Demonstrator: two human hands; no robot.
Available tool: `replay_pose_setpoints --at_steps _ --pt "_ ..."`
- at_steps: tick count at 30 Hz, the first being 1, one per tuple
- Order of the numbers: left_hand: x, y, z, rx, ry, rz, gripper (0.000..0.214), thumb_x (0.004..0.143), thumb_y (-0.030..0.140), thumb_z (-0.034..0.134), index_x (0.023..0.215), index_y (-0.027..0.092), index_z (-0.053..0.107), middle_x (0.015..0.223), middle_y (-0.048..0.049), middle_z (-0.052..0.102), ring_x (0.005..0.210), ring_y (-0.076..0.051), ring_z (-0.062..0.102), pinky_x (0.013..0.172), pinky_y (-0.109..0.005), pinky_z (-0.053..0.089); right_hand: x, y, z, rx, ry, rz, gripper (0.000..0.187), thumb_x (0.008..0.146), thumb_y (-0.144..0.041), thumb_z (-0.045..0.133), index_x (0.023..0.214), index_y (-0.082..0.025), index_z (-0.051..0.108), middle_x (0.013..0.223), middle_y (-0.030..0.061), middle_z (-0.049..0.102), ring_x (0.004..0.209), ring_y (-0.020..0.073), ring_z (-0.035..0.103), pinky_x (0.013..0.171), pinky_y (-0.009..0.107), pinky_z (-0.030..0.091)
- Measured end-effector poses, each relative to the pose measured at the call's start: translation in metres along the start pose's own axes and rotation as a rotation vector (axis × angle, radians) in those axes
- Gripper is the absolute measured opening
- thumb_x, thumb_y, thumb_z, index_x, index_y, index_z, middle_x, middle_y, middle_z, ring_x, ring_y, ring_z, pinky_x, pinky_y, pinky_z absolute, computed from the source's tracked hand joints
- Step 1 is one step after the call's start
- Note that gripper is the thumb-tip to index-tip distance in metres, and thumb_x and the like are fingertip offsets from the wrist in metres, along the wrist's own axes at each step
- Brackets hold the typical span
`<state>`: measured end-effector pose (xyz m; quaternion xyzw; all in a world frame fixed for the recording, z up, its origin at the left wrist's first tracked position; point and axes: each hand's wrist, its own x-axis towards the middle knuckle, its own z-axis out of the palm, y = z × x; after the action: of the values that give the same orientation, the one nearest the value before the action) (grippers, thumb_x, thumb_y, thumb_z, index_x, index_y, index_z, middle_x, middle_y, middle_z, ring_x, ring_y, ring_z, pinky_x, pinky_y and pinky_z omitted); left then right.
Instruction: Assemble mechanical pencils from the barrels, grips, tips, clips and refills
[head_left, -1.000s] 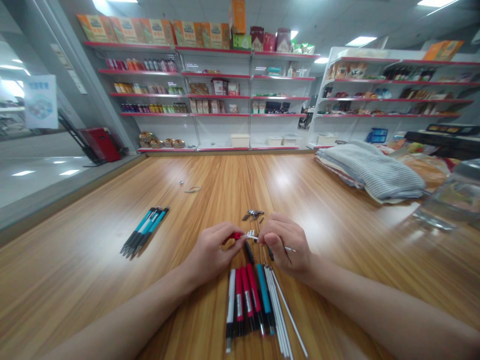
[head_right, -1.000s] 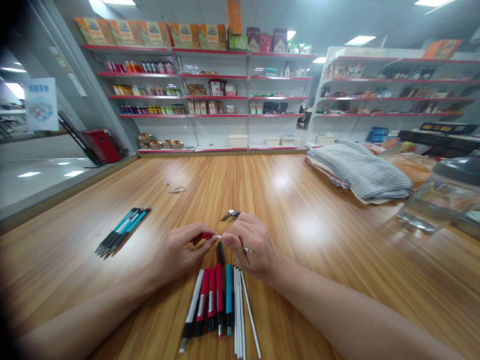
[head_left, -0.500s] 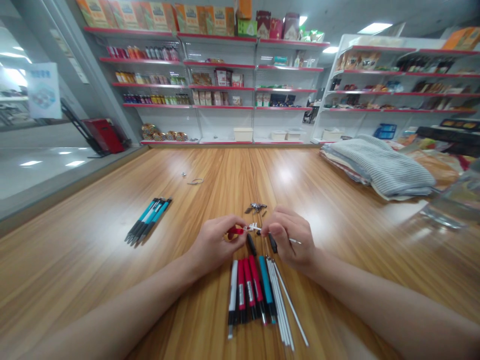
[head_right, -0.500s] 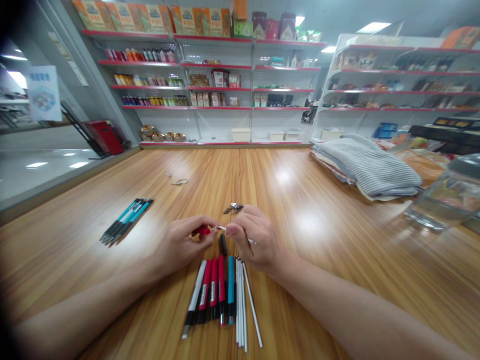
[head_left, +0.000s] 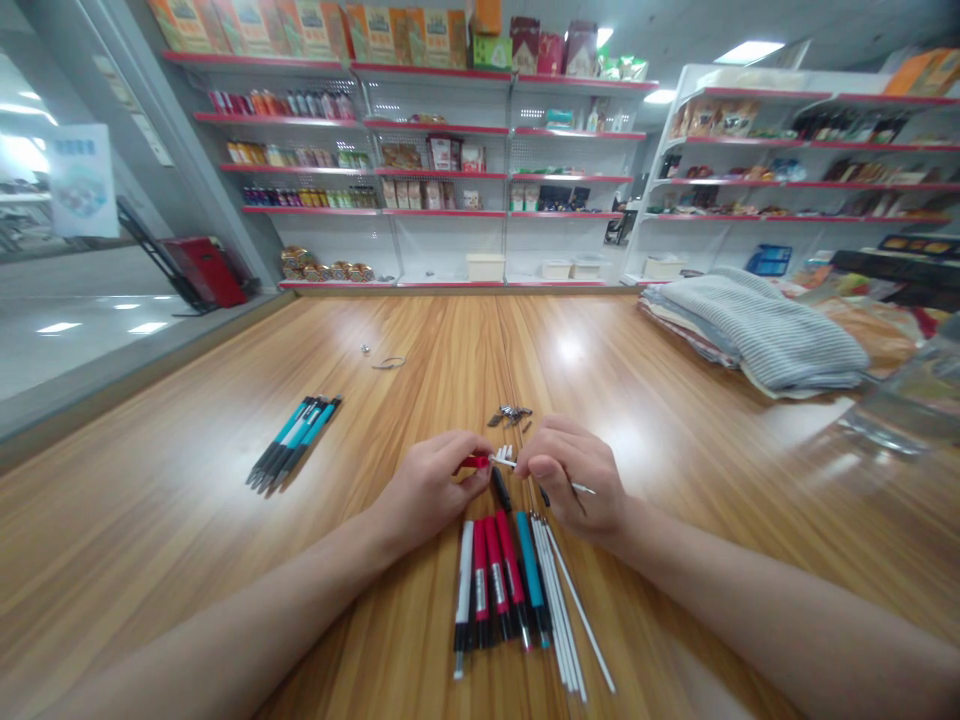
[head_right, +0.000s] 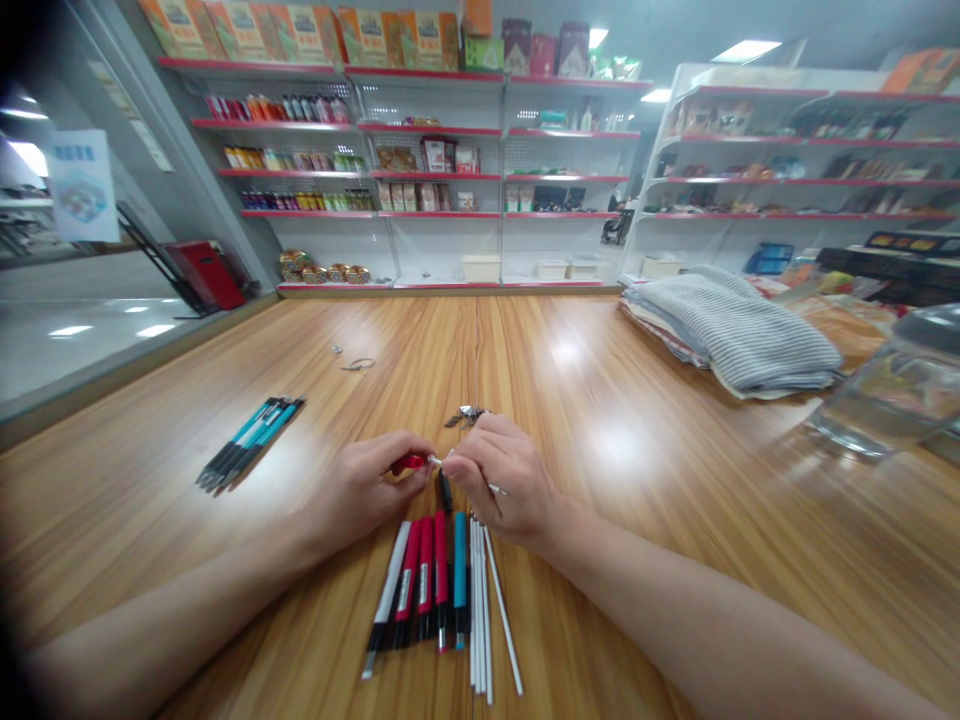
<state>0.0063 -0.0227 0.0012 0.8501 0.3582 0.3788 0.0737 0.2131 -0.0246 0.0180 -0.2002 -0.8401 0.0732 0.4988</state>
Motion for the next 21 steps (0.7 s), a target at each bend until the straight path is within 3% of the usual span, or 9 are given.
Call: replay_pose_setpoints --at_steps 7,12,15,21 --pt "-0.0007 0.0001 0.0002 -0.035 0.008 -0.013 0.006 0.087 0.017 0.056 0.091 0.018 0.060 0.081 -0.0008 0.063 0.072 -0.011 0.058 0.070 -0.023 0.047 -0.0009 -0.0010 0.0018 -0.011 0.044 0.083 0.029 0.095 -0.020 0.039 0.073 -0.016 0.057 0.066 0.0045 0.057 0.066 0.0154 0.050 0.067 0.032 0.041" --pt "-0.0008 0.0010 -0.0015 -0.063 0.017 0.017 0.007 0.090 0.019 0.055 0.093 0.018 0.062 0.081 -0.0018 0.063 0.075 -0.012 0.058 0.070 -0.024 0.046 -0.0004 -0.0022 0.0009 0.003 0.021 0.199 0.030 0.097 -0.024 0.034 0.081 -0.016 0.058 0.074 0.0053 0.059 0.072 0.0160 0.052 0.070 0.032 0.042" --pt "-0.0014 0.0014 -0.0021 -0.097 0.026 0.034 0.006 0.090 0.018 0.056 0.092 0.018 0.062 0.080 -0.0024 0.062 0.075 -0.012 0.058 0.070 -0.024 0.046 -0.0003 -0.0006 0.0014 -0.001 -0.040 0.246 0.035 0.099 -0.028 0.030 0.082 -0.016 0.059 0.075 0.0052 0.059 0.072 0.0163 0.051 0.071 0.033 0.041" --pt "-0.0015 0.0013 -0.0021 -0.143 0.013 0.066 0.006 0.090 0.019 0.057 0.090 0.017 0.062 0.078 -0.0027 0.061 0.073 -0.012 0.056 0.068 -0.023 0.044 -0.0012 0.0007 0.0047 -0.019 -0.230 0.201 0.037 0.098 -0.027 0.031 0.073 -0.017 0.056 0.067 0.0025 0.055 0.068 0.0150 0.047 0.073 0.033 0.037"
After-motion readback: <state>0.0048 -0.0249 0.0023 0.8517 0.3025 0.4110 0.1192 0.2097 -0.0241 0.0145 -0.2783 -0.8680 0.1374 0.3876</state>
